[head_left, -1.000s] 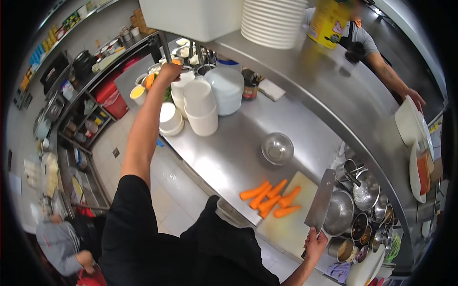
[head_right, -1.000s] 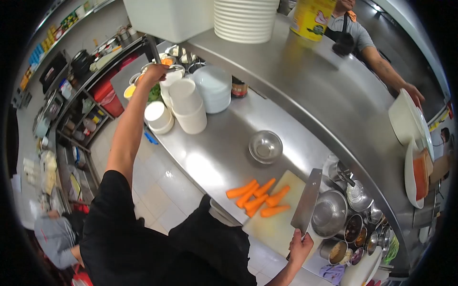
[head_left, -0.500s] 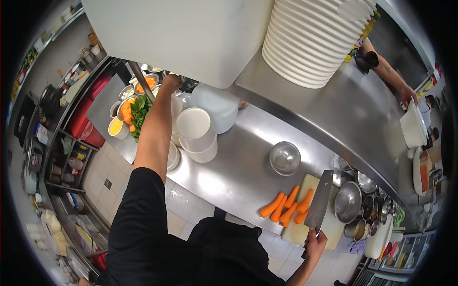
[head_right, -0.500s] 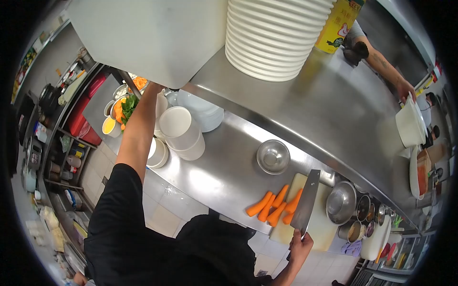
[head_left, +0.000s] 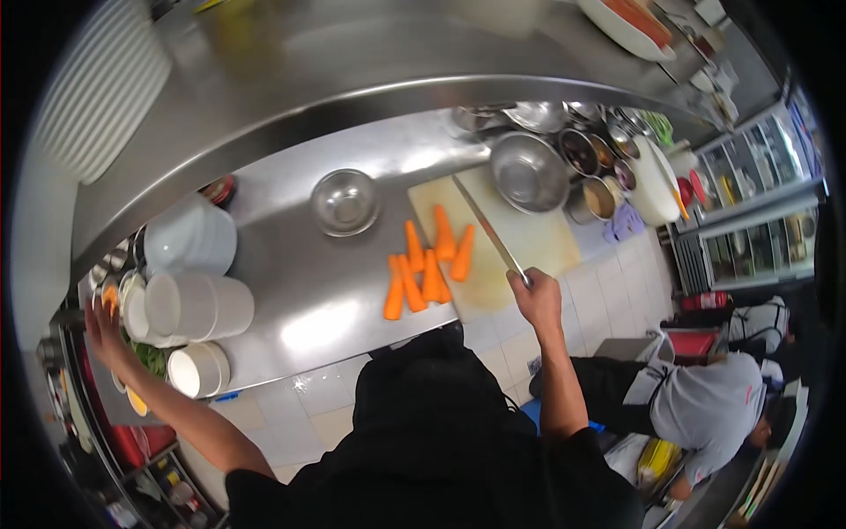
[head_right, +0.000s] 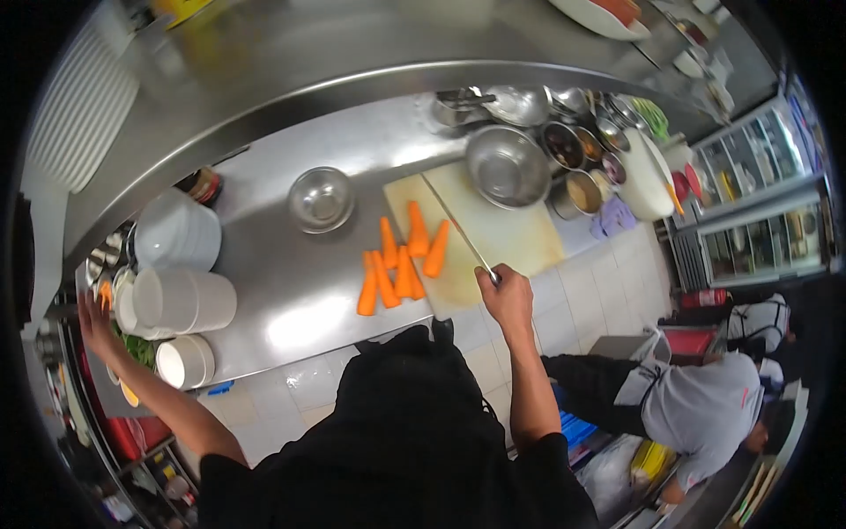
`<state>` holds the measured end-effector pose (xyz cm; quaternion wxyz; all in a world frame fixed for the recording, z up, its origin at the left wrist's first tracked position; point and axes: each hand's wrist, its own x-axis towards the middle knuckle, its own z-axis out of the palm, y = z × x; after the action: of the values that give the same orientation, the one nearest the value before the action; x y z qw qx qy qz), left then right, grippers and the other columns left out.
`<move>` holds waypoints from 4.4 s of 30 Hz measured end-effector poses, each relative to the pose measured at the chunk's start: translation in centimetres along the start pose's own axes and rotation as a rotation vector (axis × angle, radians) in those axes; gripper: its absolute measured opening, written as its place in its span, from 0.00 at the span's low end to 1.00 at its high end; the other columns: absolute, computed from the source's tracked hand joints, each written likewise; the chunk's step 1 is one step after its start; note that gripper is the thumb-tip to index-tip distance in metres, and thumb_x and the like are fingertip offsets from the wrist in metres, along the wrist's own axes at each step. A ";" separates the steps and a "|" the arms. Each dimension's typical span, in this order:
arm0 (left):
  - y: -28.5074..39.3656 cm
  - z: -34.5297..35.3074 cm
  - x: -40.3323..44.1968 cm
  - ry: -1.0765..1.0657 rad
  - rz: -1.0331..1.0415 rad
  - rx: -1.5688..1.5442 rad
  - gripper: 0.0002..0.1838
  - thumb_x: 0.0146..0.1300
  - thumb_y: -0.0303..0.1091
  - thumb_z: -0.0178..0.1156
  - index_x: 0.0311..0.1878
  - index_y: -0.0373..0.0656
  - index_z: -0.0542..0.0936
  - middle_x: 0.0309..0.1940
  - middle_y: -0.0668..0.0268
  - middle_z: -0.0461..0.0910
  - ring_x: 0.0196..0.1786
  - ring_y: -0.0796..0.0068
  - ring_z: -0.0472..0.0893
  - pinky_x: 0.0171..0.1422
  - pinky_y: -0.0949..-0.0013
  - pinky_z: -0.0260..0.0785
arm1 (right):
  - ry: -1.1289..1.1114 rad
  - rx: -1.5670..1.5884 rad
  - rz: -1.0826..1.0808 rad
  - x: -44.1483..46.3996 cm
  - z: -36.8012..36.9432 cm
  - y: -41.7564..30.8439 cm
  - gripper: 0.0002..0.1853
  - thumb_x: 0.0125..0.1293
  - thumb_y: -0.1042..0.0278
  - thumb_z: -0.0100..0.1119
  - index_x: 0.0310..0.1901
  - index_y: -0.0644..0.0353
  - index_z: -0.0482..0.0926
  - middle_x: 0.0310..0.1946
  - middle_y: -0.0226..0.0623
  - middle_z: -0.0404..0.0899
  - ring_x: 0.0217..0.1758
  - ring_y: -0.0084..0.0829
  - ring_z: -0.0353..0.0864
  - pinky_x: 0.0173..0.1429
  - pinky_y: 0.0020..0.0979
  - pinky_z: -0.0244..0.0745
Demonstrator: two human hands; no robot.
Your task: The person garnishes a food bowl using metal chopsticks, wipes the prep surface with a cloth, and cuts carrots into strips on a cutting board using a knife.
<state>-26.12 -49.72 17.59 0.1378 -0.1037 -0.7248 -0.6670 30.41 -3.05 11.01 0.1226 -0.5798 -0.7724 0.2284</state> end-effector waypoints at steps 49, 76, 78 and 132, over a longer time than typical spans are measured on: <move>8.5 79.0 -82.6 -1.338 1.245 0.949 0.29 0.69 0.53 0.50 0.59 0.35 0.72 0.51 0.54 0.76 0.55 0.59 0.71 0.45 0.56 0.67 | 0.611 0.615 0.619 -4.7 -13.0 41.7 0.19 0.66 0.57 0.65 0.25 0.65 0.79 0.15 0.21 0.63 0.22 0.15 0.58 0.25 0.26 0.55; 9.5 57.7 -83.9 -1.812 0.164 -0.008 0.16 0.68 0.43 0.57 0.50 0.43 0.82 0.51 0.47 0.78 0.52 0.51 0.78 0.51 0.51 0.70 | -0.131 1.103 0.839 -20.0 -13.1 26.8 0.14 0.71 0.63 0.52 0.30 0.63 0.74 0.15 0.26 0.68 0.13 0.20 0.67 0.17 0.26 0.66; 9.7 58.2 -82.3 -1.837 -0.335 -0.022 0.19 0.70 0.44 0.51 0.52 0.40 0.80 0.51 0.47 0.80 0.49 0.52 0.81 0.51 0.50 0.73 | -0.126 1.119 0.813 -23.1 -13.4 27.6 0.14 0.71 0.62 0.54 0.30 0.63 0.75 0.15 0.28 0.68 0.12 0.20 0.66 0.16 0.25 0.64; 4.0 27.6 -65.8 0.068 -0.819 -0.566 0.32 0.77 0.60 0.34 0.66 0.42 0.68 0.60 0.63 0.74 0.61 0.65 0.74 0.65 0.60 0.67 | -0.755 -0.017 -0.714 -13.5 -2.9 18.3 0.14 0.67 0.60 0.54 0.37 0.66 0.78 0.25 0.55 0.81 0.31 0.58 0.82 0.39 0.53 0.78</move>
<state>35.40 -19.68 -2.87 -0.1455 0.1779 -0.4919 -0.8398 51.10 -11.24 5.49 -0.0990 -0.1585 -0.9143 0.3593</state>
